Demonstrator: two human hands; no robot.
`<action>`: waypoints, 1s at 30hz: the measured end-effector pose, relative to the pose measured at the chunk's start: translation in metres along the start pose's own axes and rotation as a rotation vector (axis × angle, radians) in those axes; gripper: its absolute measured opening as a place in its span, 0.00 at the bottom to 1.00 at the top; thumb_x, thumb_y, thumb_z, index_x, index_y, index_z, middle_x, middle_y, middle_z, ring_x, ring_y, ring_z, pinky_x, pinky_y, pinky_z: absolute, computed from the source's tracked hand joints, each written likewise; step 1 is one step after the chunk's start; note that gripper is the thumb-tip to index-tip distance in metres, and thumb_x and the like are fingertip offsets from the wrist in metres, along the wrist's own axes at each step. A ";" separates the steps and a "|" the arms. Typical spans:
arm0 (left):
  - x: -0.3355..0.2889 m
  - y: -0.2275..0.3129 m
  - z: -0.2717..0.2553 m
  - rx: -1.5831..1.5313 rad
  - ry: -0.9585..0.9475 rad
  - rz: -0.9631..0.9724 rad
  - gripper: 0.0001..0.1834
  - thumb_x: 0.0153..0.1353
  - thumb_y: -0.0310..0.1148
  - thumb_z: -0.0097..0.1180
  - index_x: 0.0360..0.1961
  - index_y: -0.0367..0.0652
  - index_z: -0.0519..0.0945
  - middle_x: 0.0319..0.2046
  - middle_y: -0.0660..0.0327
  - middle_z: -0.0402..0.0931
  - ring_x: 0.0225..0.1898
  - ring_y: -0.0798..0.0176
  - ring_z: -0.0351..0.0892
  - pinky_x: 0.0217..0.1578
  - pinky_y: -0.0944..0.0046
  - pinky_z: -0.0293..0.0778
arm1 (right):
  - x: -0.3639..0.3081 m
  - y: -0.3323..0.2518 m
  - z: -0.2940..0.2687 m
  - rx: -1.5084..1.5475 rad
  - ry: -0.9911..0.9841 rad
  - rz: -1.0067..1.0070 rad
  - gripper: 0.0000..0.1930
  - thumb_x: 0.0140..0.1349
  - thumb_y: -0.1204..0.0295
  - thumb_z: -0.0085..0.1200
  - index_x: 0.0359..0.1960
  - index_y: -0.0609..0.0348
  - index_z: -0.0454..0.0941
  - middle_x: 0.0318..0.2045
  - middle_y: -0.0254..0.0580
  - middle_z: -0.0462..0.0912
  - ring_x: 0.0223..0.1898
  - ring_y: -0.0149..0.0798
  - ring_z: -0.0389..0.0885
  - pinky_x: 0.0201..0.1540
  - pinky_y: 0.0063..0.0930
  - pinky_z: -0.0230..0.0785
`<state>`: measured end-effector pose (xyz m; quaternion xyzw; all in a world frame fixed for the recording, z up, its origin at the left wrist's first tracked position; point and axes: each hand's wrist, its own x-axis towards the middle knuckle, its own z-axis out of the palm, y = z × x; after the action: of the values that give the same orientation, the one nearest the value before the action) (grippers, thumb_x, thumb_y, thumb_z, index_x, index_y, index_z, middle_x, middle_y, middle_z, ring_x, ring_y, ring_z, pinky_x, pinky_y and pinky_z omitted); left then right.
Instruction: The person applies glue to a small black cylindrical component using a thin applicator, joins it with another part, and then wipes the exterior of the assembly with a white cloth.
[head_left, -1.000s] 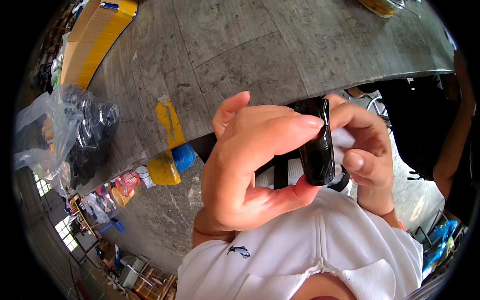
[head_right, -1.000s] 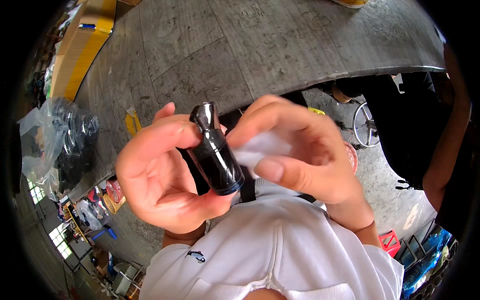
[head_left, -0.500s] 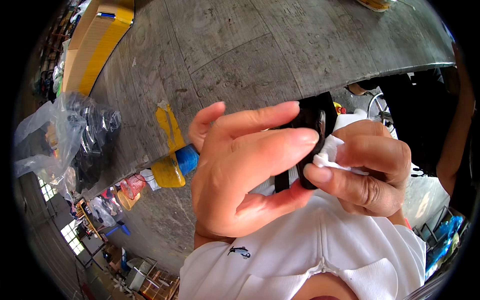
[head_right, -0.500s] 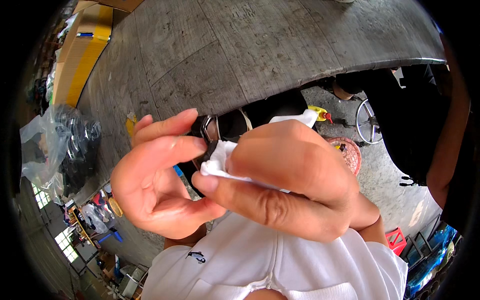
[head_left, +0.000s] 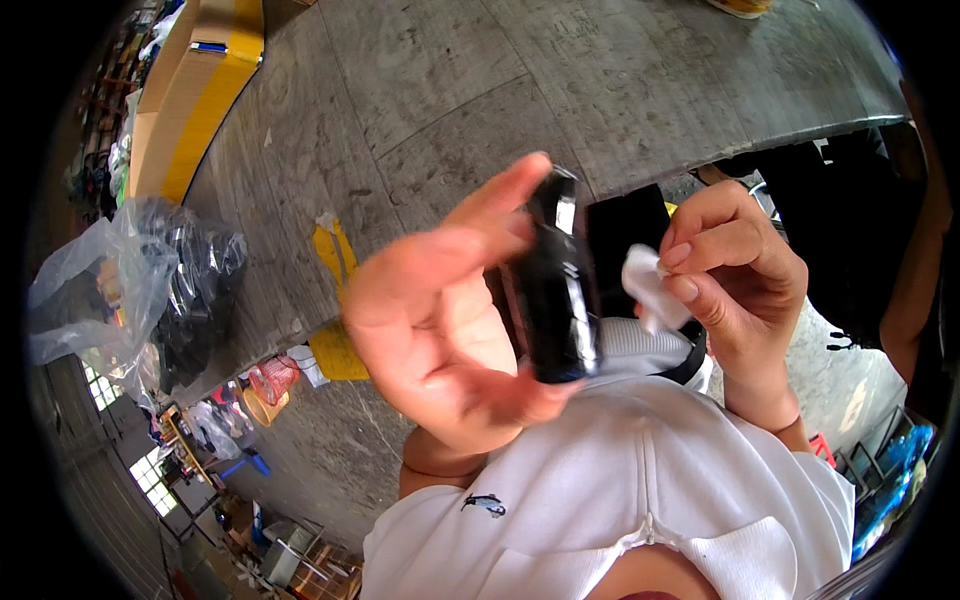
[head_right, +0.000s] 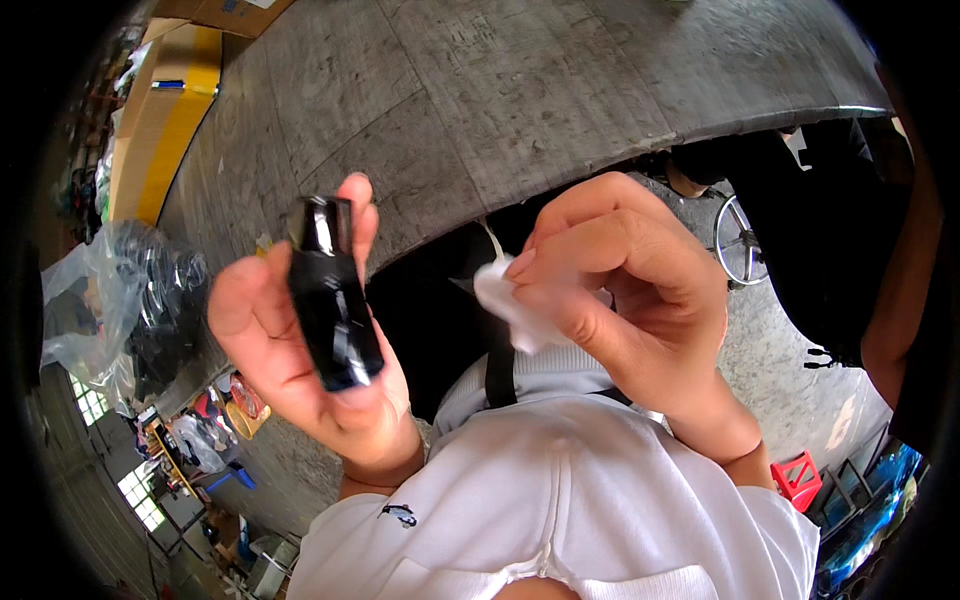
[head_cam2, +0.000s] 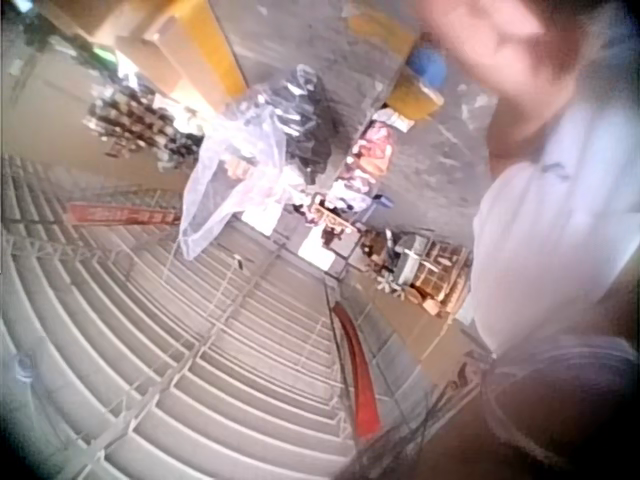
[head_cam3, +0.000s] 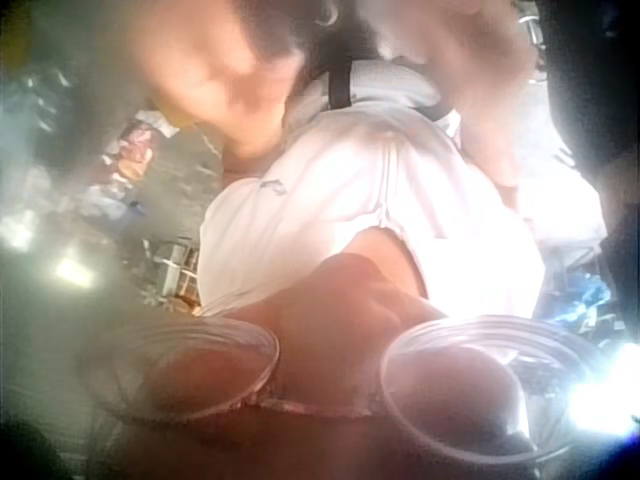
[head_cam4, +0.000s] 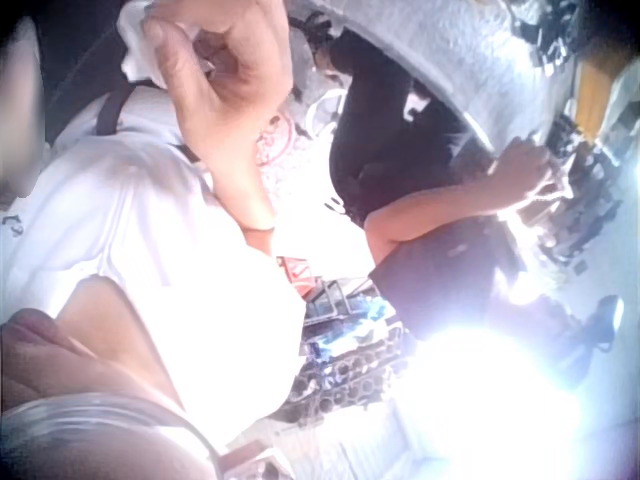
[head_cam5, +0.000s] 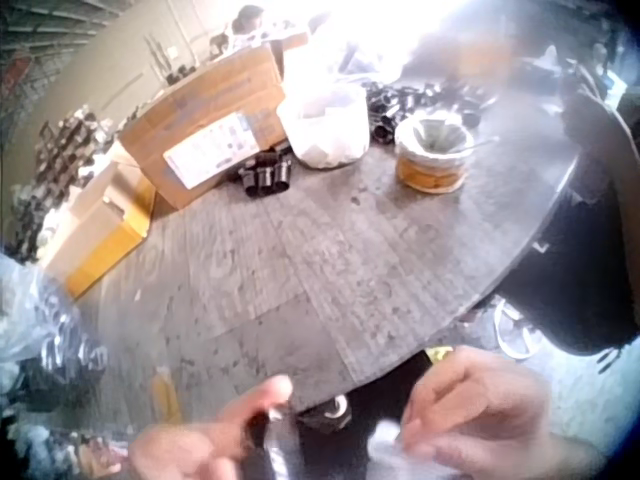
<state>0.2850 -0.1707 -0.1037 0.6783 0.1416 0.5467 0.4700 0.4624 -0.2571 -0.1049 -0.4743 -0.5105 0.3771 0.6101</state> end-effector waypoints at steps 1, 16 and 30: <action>0.001 0.002 0.004 0.011 0.060 -0.031 0.41 0.53 0.44 0.62 0.61 0.38 0.55 0.50 0.52 0.69 0.50 0.41 0.75 0.48 0.51 0.75 | 0.000 -0.001 0.003 0.052 0.029 0.027 0.06 0.52 0.86 0.56 0.32 0.68 0.78 0.35 0.48 0.78 0.36 0.35 0.80 0.36 0.22 0.72; 0.005 -0.003 0.021 0.301 0.253 0.026 0.27 0.60 0.29 0.53 0.57 0.36 0.56 0.47 0.49 0.69 0.20 0.72 0.66 0.17 0.75 0.63 | 0.006 -0.020 0.034 0.351 -0.019 0.388 0.23 0.54 0.67 0.61 0.46 0.66 0.65 0.34 0.46 0.77 0.37 0.33 0.78 0.40 0.22 0.68; 0.004 0.000 -0.007 0.263 0.228 -0.083 0.30 0.55 0.25 0.58 0.57 0.31 0.60 0.53 0.49 0.67 0.55 0.56 0.67 0.59 0.57 0.60 | 0.007 0.004 0.027 0.431 -0.068 0.056 0.10 0.48 0.67 0.63 0.24 0.55 0.73 0.40 0.57 0.77 0.48 0.51 0.76 0.55 0.45 0.63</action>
<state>0.2804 -0.1641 -0.1019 0.6610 0.2921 0.5770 0.3804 0.4379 -0.2441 -0.1063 -0.3339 -0.4252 0.5100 0.6690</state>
